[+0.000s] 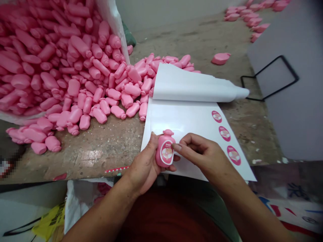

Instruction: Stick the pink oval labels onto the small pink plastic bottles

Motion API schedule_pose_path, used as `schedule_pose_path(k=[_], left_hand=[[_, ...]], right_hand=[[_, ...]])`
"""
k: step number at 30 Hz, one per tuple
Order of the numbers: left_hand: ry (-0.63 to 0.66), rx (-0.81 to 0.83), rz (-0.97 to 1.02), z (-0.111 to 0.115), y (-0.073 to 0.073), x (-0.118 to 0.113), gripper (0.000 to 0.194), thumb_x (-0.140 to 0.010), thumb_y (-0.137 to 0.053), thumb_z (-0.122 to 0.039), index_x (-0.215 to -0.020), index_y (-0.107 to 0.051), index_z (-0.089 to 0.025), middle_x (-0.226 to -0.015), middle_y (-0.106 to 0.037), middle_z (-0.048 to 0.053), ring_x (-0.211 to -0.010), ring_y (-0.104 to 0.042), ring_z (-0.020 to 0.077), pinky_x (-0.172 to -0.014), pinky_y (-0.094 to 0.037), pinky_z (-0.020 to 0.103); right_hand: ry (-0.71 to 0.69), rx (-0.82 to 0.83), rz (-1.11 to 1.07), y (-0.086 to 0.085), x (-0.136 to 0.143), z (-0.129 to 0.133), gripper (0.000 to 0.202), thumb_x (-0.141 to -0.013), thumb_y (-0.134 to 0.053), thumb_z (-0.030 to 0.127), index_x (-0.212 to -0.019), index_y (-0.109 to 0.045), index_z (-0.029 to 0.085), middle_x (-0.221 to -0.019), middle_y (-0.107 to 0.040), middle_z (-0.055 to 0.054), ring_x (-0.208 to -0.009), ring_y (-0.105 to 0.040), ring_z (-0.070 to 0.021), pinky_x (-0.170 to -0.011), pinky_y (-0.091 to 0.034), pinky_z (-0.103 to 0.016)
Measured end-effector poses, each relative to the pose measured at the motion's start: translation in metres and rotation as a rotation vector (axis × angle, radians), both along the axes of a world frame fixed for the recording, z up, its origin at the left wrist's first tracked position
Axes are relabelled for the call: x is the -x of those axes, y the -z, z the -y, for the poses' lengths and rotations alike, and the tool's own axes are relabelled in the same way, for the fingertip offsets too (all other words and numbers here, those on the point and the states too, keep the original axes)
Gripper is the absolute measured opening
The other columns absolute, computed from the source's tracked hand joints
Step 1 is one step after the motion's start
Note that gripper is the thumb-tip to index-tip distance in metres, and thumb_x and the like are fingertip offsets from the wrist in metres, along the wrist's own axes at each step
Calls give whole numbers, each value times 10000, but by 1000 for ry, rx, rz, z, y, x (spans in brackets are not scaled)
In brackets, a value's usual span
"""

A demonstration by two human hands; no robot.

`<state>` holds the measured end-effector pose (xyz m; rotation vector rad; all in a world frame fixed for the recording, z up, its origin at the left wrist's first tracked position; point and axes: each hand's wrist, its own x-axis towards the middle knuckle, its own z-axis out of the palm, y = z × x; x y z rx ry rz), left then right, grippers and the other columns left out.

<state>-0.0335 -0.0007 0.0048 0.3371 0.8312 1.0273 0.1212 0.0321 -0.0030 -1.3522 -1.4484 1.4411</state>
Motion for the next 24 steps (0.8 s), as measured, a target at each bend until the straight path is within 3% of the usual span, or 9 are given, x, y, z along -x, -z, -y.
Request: schedule_pose_path(k=[4, 10, 15, 24], left_hand=[[0, -15, -5, 2, 2, 0, 419, -954, -498, -543, -1173, -615, -206, -920, -677, 55, -804, -673, 154, -613, -536, 215], [29, -48, -90, 3, 2, 3, 306, -940, -599, -299, -1230, -602, -202, -998, -643, 41, -865, -662, 133, -668, -547, 204], [74, -15, -88, 3, 2, 6, 349, -909, -613, -205, -1255, -594, -166, -1083, -653, 92, -859, -661, 138, -689, -556, 227], [88, 47, -27, 11, -3, 19, 687, -662, -750, 11, -1273, -574, -250, -1194, -650, 62, -1051, -678, 186, -937, -515, 309]], right_hand=[[4, -17, 39, -4, 2, -1, 316, -748, -728, 439, -609, -542, 225, -564, -607, 19, -542, -570, -146, -522, -421, -262], [48, -137, 239, -1, 1, 3, 318, -786, -667, 493, -645, -551, 234, -588, -604, 15, -564, -550, -158, -544, -396, -287], [281, -365, 540, 4, -8, 6, 278, -795, -654, 532, -778, -635, 255, -690, -659, -12, -652, -556, -204, -626, -388, -340], [177, -250, 281, 8, -15, 9, 283, -849, -657, 500, -739, -582, 249, -627, -557, 26, -575, -487, -146, -541, -371, -292]])
